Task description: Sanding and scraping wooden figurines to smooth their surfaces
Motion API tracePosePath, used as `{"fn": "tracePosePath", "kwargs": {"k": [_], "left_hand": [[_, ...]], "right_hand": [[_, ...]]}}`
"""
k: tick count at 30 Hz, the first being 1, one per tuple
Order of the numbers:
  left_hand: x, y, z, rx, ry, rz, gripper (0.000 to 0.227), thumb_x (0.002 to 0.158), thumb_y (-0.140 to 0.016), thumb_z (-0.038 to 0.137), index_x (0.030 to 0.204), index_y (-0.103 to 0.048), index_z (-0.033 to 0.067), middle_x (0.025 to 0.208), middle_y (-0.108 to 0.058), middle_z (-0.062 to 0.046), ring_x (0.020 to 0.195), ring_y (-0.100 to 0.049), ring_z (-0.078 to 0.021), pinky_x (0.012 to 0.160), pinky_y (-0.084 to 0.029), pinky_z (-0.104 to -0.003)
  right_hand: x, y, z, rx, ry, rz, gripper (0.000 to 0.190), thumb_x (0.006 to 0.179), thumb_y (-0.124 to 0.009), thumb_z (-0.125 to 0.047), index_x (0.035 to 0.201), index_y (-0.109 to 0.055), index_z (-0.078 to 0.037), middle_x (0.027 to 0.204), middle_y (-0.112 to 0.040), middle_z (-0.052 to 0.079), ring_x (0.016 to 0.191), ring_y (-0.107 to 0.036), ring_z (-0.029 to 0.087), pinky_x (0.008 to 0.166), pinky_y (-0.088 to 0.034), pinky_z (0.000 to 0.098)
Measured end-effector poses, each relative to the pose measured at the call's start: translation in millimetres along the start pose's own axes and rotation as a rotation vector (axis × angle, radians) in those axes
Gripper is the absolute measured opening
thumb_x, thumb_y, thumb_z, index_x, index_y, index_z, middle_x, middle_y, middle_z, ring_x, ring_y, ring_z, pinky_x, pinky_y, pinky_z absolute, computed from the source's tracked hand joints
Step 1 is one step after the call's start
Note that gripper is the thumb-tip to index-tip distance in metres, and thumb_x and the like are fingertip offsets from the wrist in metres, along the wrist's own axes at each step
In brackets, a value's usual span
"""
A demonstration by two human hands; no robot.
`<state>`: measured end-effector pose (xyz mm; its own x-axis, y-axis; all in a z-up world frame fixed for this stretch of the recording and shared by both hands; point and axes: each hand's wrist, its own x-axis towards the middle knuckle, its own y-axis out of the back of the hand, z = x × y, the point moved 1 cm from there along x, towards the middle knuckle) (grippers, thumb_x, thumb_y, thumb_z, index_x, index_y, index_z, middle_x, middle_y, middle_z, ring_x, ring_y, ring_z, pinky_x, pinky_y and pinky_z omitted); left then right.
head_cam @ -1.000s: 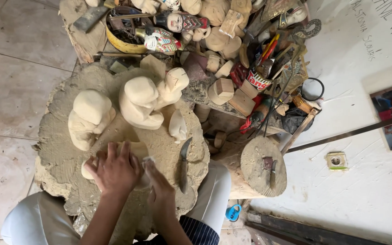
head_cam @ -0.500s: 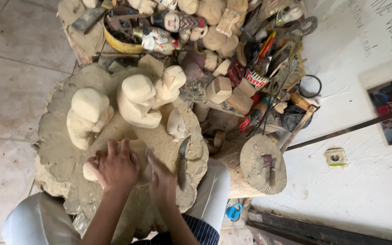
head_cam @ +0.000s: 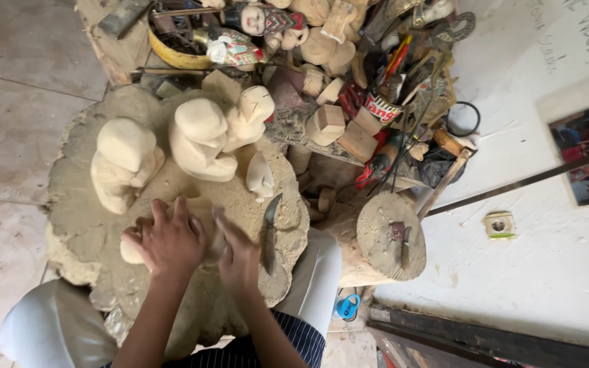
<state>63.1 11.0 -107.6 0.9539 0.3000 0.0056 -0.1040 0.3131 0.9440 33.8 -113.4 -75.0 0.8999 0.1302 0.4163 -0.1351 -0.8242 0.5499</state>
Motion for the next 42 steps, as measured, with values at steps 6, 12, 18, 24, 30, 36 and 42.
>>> {"fn": "tracePosePath", "kwargs": {"k": [6, 12, 18, 24, 30, 36, 42], "left_hand": [[-1, 2, 7, -0.018, -0.005, -0.106, 0.043, 0.096, -0.040, 0.043, 0.132, -0.054, 0.0246, 0.137, -0.054, -0.018, 0.122, -0.055, -0.0523, 0.109, -0.024, -0.076], [0, -5, 2, 0.033, 0.039, -0.119, 0.054, 0.097, -0.034, 0.051, 0.143, -0.049, 0.0273, 0.134, -0.050, -0.018, 0.116, -0.057, -0.0518, 0.110, -0.023, -0.076], [0, 12, 1, 0.020, 0.021, -0.041, 0.056, 0.095, -0.035, 0.048, 0.143, -0.053, 0.0254, 0.129, -0.055, -0.019, 0.110, -0.061, -0.0499, 0.102, -0.030, -0.070], [-2, 20, 5, 0.068, 0.048, -0.119, 0.051, 0.099, -0.036, 0.045, 0.142, -0.057, 0.0291, 0.125, -0.052, -0.012, 0.110, -0.064, -0.0390, 0.097, -0.032, -0.059], [-6, 29, 8, 0.094, 0.071, -0.115, 0.050, 0.098, -0.035, 0.044, 0.140, -0.059, 0.0297, 0.124, -0.053, -0.010, 0.111, -0.062, -0.0378, 0.094, -0.032, -0.056], [-8, 28, 16, 0.149, 0.053, -0.161, 0.050, 0.098, -0.035, 0.046, 0.143, -0.056, 0.0345, 0.123, -0.055, -0.009, 0.111, -0.061, -0.0366, 0.094, -0.033, -0.056], [-8, 21, 6, 0.102, 0.054, -0.092, 0.049, 0.097, -0.039, 0.045, 0.139, -0.059, 0.0285, 0.121, -0.055, -0.011, 0.109, -0.062, -0.0380, 0.091, -0.035, -0.053]], "right_hand": [[-64, 8, 1, -0.024, -0.021, 0.036, 0.060, 0.075, -0.038, 0.026, 0.126, -0.064, 0.005, 0.121, -0.071, 0.027, 0.114, -0.072, 0.040, 0.096, -0.066, 0.0380], [-47, 1, 3, -0.060, -0.021, 0.156, 0.068, 0.073, -0.037, 0.029, 0.128, -0.064, 0.001, 0.124, -0.071, 0.020, 0.117, -0.071, 0.033, 0.099, -0.062, 0.0364], [-37, 13, 27, -0.030, -0.327, 0.124, 0.051, 0.085, -0.050, 0.020, 0.119, -0.074, -0.011, 0.102, -0.082, 0.012, 0.038, -0.051, 0.003, 0.027, -0.039, 0.0134], [8, -2, 21, 0.135, -0.208, -0.022, 0.050, 0.093, -0.045, 0.016, 0.130, -0.069, -0.008, 0.121, -0.073, 0.018, 0.114, -0.068, 0.034, 0.096, -0.059, 0.0405], [2, 8, -2, 0.046, -0.067, -0.068, 0.050, 0.092, -0.042, 0.021, 0.129, -0.067, -0.003, 0.121, -0.071, 0.023, 0.115, -0.068, 0.038, 0.098, -0.059, 0.0445], [-24, 8, 7, -0.031, -0.094, -0.040, 0.053, 0.087, -0.045, 0.021, 0.128, -0.068, -0.002, 0.125, -0.070, 0.023, 0.115, -0.068, 0.037, 0.097, -0.058, 0.0429], [29, -11, 15, 0.111, -0.037, 0.007, 0.053, 0.088, -0.051, 0.019, 0.126, -0.071, -0.012, 0.121, -0.074, 0.009, 0.111, -0.071, 0.026, 0.092, -0.060, 0.0341]]}}
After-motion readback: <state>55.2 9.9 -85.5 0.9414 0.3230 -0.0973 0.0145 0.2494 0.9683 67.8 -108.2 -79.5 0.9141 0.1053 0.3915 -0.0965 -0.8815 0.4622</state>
